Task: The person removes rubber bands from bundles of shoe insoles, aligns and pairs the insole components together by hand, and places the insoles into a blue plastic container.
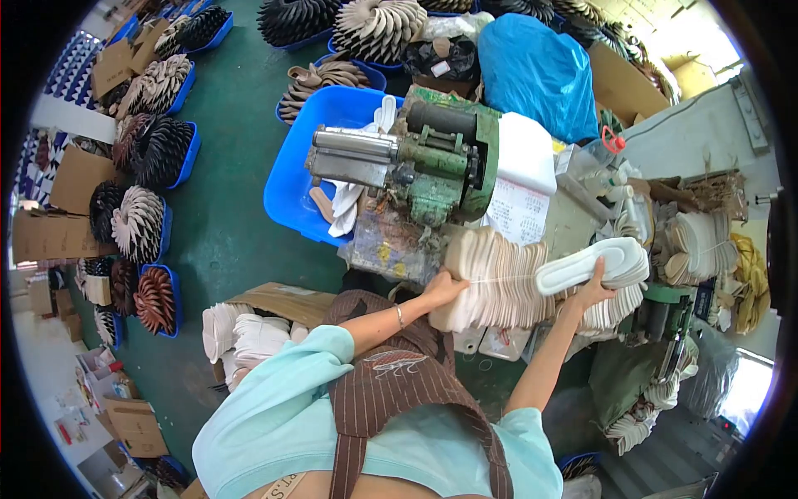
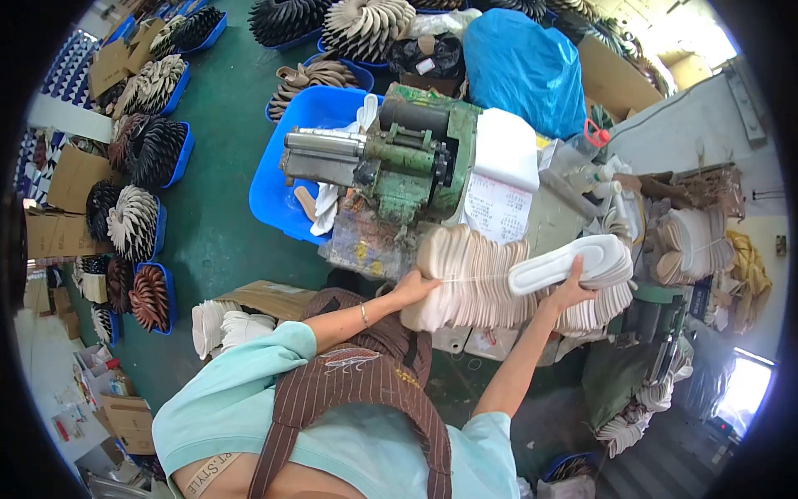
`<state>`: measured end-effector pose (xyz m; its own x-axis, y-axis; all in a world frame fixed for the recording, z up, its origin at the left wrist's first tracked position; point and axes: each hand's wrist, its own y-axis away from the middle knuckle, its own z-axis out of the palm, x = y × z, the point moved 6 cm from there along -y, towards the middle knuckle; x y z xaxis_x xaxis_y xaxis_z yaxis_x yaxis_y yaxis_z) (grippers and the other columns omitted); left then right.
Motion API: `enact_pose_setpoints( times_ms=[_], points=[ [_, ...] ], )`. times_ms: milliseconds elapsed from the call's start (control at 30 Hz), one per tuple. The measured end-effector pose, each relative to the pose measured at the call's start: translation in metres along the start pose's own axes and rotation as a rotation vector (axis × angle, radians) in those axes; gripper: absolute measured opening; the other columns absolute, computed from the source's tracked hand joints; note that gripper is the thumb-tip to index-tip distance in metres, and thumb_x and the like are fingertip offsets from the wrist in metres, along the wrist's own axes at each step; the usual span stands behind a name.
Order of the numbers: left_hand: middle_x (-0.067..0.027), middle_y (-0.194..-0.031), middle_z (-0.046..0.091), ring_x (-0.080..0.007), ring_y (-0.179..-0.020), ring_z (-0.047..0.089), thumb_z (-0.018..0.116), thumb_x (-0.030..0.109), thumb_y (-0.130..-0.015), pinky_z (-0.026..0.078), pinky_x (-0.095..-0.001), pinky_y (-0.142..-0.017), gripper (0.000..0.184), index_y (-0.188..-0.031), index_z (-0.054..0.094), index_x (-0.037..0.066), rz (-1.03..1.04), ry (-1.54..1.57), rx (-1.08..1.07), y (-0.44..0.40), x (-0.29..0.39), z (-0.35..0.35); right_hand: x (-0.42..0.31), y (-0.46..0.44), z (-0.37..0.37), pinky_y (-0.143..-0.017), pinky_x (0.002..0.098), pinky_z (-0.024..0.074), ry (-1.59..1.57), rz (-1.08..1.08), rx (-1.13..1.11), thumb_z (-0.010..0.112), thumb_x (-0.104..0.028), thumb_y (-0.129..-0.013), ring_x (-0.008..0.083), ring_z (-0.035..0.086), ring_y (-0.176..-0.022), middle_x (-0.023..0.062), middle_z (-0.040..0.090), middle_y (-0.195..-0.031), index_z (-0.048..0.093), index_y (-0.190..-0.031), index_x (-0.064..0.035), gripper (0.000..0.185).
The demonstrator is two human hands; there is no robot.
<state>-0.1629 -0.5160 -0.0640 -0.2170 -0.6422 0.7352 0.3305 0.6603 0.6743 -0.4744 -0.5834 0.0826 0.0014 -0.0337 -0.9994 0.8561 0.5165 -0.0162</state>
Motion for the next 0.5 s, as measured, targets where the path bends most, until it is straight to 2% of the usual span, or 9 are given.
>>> enact_pose_setpoints(
  times_ms=[67, 100, 133, 200, 233, 300, 367, 433, 500],
  points=[
    [-0.0297, -0.140, 0.029, -0.0377, -0.130, 0.032, 0.067, 0.043, -0.076, 0.028, -0.0410, -0.106, 0.093, -0.135, 0.022, -0.012, -0.052, -0.370, 0.378, 0.010, 0.009, -0.020, -0.030, 0.023, 0.009, -0.101, 0.0409, 0.0395, 0.133, -0.164, -0.049, 0.081, -0.018, -0.068, 0.0323, 0.046, -0.115, 0.0222, 0.036, -0.132, 0.018, -0.134, 0.0027, 0.094],
    [-0.0300, -0.140, 0.027, -0.0387, -0.130, 0.030, 0.065, 0.043, -0.078, 0.025, -0.0420, -0.107, 0.093, -0.137, 0.019, -0.012, 0.197, -0.396, 0.368, 0.025, 0.039, -0.014, -0.050, 0.046, 0.019, -0.104, 0.0416, 0.0344, 0.281, -0.314, -0.087, 0.081, -0.017, -0.068, 0.0333, 0.041, -0.120, 0.0221, 0.031, -0.135, 0.014, -0.136, 0.0029, 0.098],
    [-0.0302, -0.141, 0.025, -0.0398, -0.131, 0.027, 0.063, 0.044, -0.080, 0.022, -0.0431, -0.109, 0.093, -0.138, 0.016, -0.011, 0.445, -0.423, 0.353, 0.052, 0.077, -0.009, -0.064, 0.068, 0.026, -0.104, 0.0416, 0.0344, 0.266, -0.322, -0.086, 0.081, -0.017, -0.068, 0.0333, 0.041, -0.120, 0.0221, 0.031, -0.135, 0.014, -0.136, 0.0029, 0.098],
    [-0.0291, -0.140, 0.025, -0.0387, -0.132, 0.027, 0.066, 0.044, -0.077, 0.018, -0.0433, -0.110, 0.099, -0.140, 0.011, -0.009, 0.725, -0.167, 0.137, 0.109, 0.150, -0.003, -0.104, 0.131, 0.051, -0.107, 0.0432, 0.0270, 0.611, -0.685, -0.102, 0.084, -0.018, -0.063, 0.0355, 0.036, -0.125, 0.0230, 0.029, -0.137, 0.006, -0.141, 0.0024, 0.112],
    [-0.0291, -0.140, 0.025, -0.0387, -0.132, 0.027, 0.066, 0.044, -0.077, 0.018, -0.0433, -0.110, 0.099, -0.140, 0.011, -0.009, 0.737, -0.175, 0.140, 0.126, 0.173, -0.008, -0.112, 0.157, 0.061, -0.108, 0.0447, 0.0261, 0.544, -0.670, -0.165, 0.084, -0.018, -0.061, 0.0358, 0.036, -0.125, 0.0229, 0.028, -0.137, 0.004, -0.141, 0.0012, 0.115],
    [-0.0254, -0.139, 0.027, -0.0361, -0.130, 0.030, 0.073, 0.041, -0.072, 0.021, -0.0429, -0.110, 0.102, -0.139, 0.013, -0.006, 1.006, -0.273, 0.213, 0.161, 0.214, -0.017, -0.114, 0.210, 0.077, -0.108, 0.0446, 0.0235, 0.354, -0.596, -0.312, 0.084, -0.018, -0.058, 0.0355, 0.031, -0.129, 0.0234, 0.023, -0.141, 0.000, -0.143, 0.0000, 0.121],
    [-0.0241, -0.138, 0.028, -0.0345, -0.130, 0.031, 0.077, 0.036, -0.069, 0.024, -0.0426, -0.109, 0.103, -0.139, 0.014, -0.005, 0.967, -0.157, 0.172, 0.178, 0.213, -0.039, -0.115, 0.247, 0.085, -0.109, 0.0431, 0.0218, 0.231, -0.538, -0.385, 0.084, -0.019, -0.057, 0.0350, 0.026, -0.133, 0.0242, 0.020, -0.143, -0.001, -0.144, 0.0000, 0.123],
    [-0.0193, -0.136, 0.033, -0.0272, -0.126, 0.038, 0.084, 0.021, -0.063, 0.034, -0.0396, -0.104, 0.100, -0.137, 0.021, -0.003, 0.914, 0.048, 0.057, 0.180, 0.197, -0.059, -0.123, 0.270, 0.098, -0.106, 0.0474, 0.0254, 0.123, -0.421, -0.530, 0.079, -0.013, -0.059, 0.0349, 0.033, -0.127, 0.0225, 0.025, -0.139, -0.001, -0.142, 0.0018, 0.116],
    [-0.0173, -0.133, 0.038, -0.0244, -0.124, 0.040, 0.085, 0.019, -0.062, 0.035, -0.0384, -0.103, 0.097, -0.135, 0.025, -0.002, 0.920, 0.146, 0.129, 0.183, 0.183, -0.095, -0.131, 0.297, 0.103, -0.106, 0.0467, 0.0252, 0.279, -0.559, -0.618, 0.078, -0.013, -0.059, 0.0357, 0.032, -0.127, 0.0231, 0.026, -0.138, 0.002, -0.143, 0.0011, 0.114]
  ],
)
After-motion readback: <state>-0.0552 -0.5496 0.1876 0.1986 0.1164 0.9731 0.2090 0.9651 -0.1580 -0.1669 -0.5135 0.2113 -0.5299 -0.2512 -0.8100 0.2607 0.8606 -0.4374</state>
